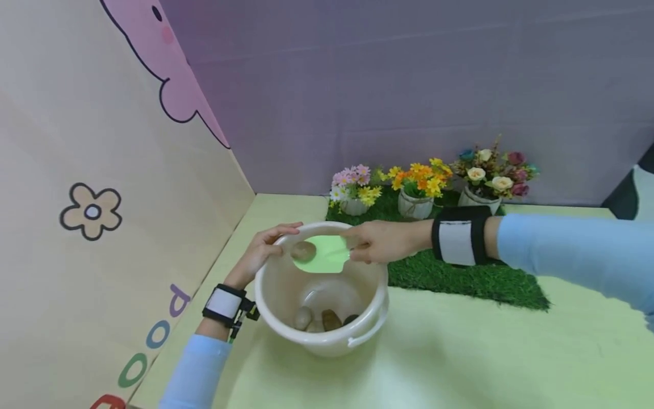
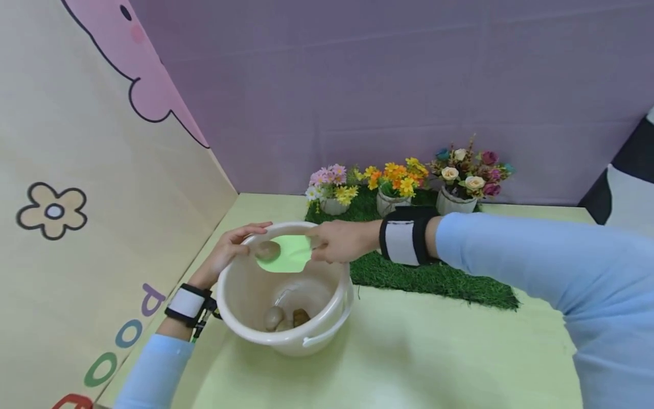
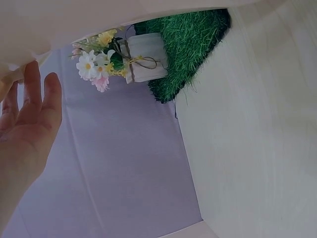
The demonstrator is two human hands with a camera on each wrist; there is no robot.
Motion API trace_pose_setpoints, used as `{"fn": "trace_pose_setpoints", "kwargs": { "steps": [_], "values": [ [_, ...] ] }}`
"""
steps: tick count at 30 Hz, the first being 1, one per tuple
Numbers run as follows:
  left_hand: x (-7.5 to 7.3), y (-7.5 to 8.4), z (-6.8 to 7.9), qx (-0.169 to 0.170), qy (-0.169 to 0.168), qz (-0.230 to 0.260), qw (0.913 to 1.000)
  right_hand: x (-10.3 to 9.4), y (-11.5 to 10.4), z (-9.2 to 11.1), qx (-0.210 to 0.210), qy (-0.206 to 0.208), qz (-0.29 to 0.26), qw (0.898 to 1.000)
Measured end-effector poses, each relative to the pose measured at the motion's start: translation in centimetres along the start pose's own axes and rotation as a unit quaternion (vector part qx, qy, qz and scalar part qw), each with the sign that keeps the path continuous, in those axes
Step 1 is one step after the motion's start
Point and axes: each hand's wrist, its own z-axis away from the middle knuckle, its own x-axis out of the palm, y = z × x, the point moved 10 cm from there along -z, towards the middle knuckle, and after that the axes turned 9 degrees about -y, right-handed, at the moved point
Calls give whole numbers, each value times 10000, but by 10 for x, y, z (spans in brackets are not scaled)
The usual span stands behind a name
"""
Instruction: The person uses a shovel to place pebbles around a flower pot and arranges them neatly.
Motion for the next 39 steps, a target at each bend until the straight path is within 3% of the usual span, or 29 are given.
{"fn": "trace_pose_setpoints", "kwargs": {
  "steps": [10, 16, 23, 31, 39],
  "values": [
    [-3, 2, 4, 76, 33, 91, 9999, -22, 28, 27, 303, 283, -449, 9981],
    [-4, 4, 6, 146, 23, 96, 9998, -41, 49, 45, 543, 608, -372, 9960],
    [-6, 5, 7, 217, 49, 117, 9997, -52, 83, 62, 504, 846, -304, 9947],
    [-5, 6, 5, 234, 5, 217, 9995, -48, 142, 75, 766, 1035, -505, 9904],
    [0, 2, 2, 203, -57, 380, 9991, -28, 199, 87, 1046, 1166, -992, 9827]
  ]
}}
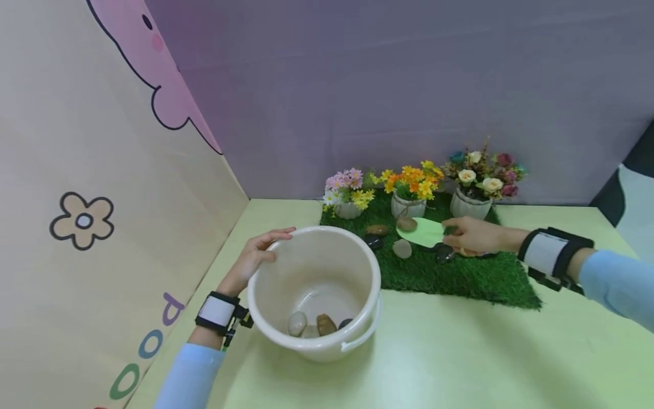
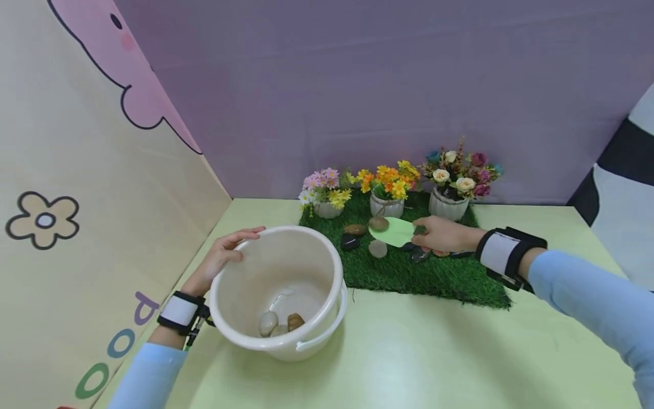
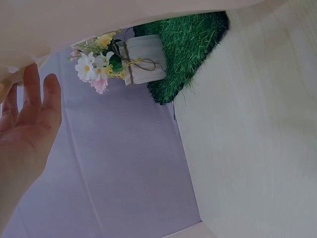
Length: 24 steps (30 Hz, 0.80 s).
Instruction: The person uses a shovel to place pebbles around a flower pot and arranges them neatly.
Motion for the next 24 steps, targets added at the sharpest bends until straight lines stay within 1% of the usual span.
{"fn": "trace_pose_setpoints", "kwargs": {
  "steps": [5, 10, 15, 20, 24],
  "values": [
    [1, -2, 0, -65, 9, 24, 10000, 2, 23, 1, 221, 56, 163, 9996],
    [0, -2, -1, -63, 45, -71, 9999, 1, 42, -1, 466, 148, 134, 9987],
    [0, -3, -2, -32, 28, -93, 9999, 1, 57, -1, 581, 260, 154, 9979],
    [0, -4, -1, -93, 61, -45, 9999, 3, 67, 0, 618, 279, -162, 9976],
    [-1, -4, -1, -116, 87, -26, 9999, -5, 67, 2, 552, 477, -263, 9970]
  ]
}}
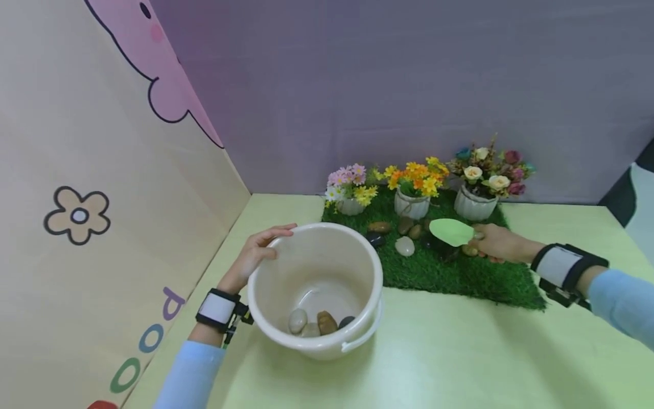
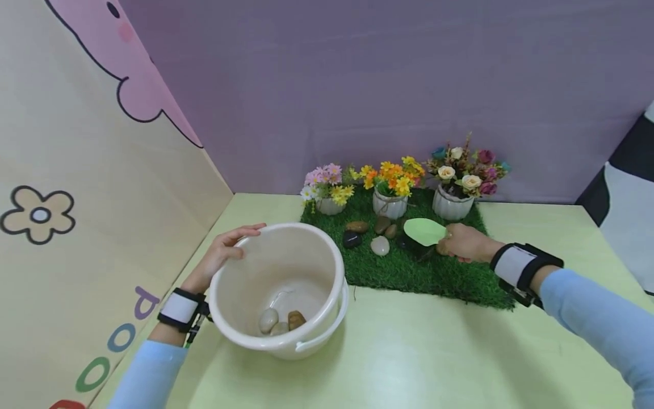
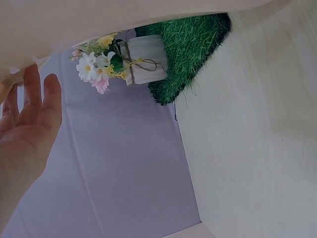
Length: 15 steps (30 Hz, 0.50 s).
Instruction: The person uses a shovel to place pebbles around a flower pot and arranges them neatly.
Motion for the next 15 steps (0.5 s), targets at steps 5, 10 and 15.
{"fn": "trace_pose_setpoints", "kwargs": {
  "steps": [5, 10, 15],
  "values": [
    [0, -1, -2, 5, -14, -67, 10000, -4, -4, 4, -90, 54, 63, 9999],
    [-1, 1, -1, 77, -22, -25, 10000, -5, -15, 5, -135, 81, 246, 9996],
    [1, 2, -1, 125, -59, 47, 9999, -9, -38, 7, -272, 317, 442, 9982]
  ]
}}
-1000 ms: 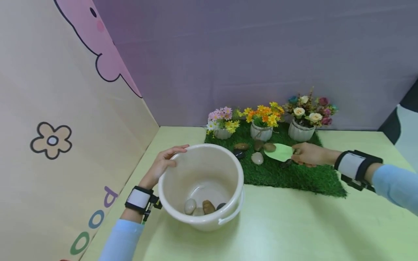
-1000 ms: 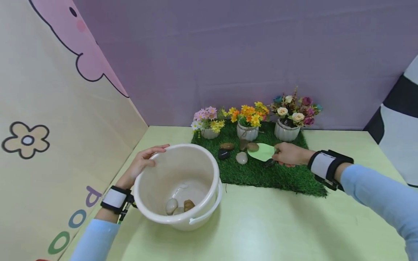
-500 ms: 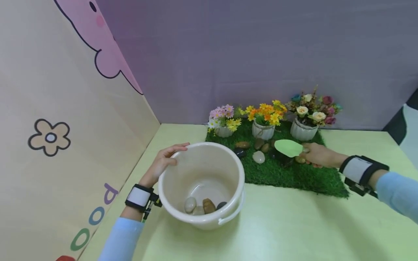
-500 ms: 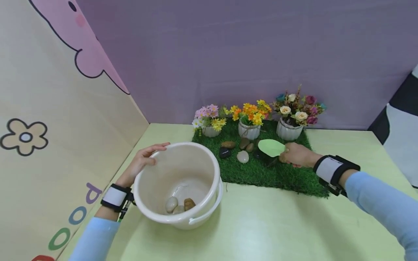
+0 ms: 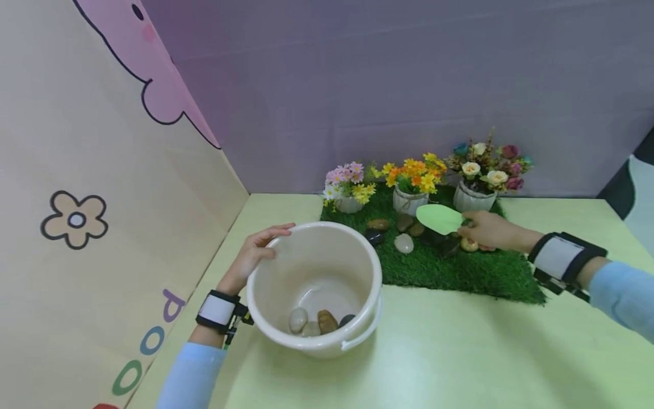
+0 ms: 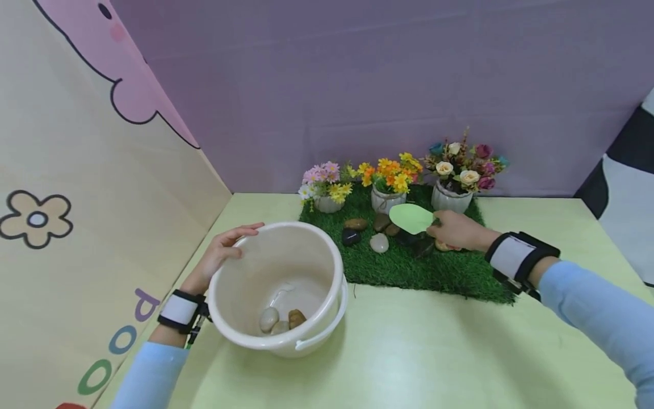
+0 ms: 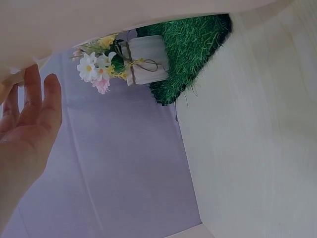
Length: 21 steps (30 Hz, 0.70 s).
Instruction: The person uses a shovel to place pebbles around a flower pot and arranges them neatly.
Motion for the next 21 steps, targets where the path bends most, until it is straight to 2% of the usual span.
{"fn": "trace_pose_setpoints", "kwargs": {
  "steps": [3, 7, 10, 12, 14, 17, 20, 21],
  "values": [
    [0, -1, 0, 14, 16, 31, 10000, -4, -22, -1, -146, 174, 149, 9996],
    [-1, -2, 1, 35, 62, -2, 10000, -6, -64, 1, -441, 373, 445, 9973],
    [0, -1, 3, 25, 56, -37, 10000, 1, -109, 5, -885, 542, 865, 9908],
    [0, 0, 4, 4, 59, -37, 10000, 10, -143, 10, -1281, 619, 1270, 9816],
    [-1, 0, 4, -24, 64, -51, 10000, 25, -180, 13, -1695, 638, 1938, 9642],
    [-1, 1, 3, -51, 41, -57, 10000, 55, -229, 7, -1974, 424, 3207, 9254],
    [1, 2, 2, 29, -29, -14, 10000, 94, -261, -15, -1922, 18, 4378, 8783],
    [2, 2, 2, 53, -40, -8, 10000, 109, -267, -24, -1947, -113, 4724, 8595]
  ]
}}
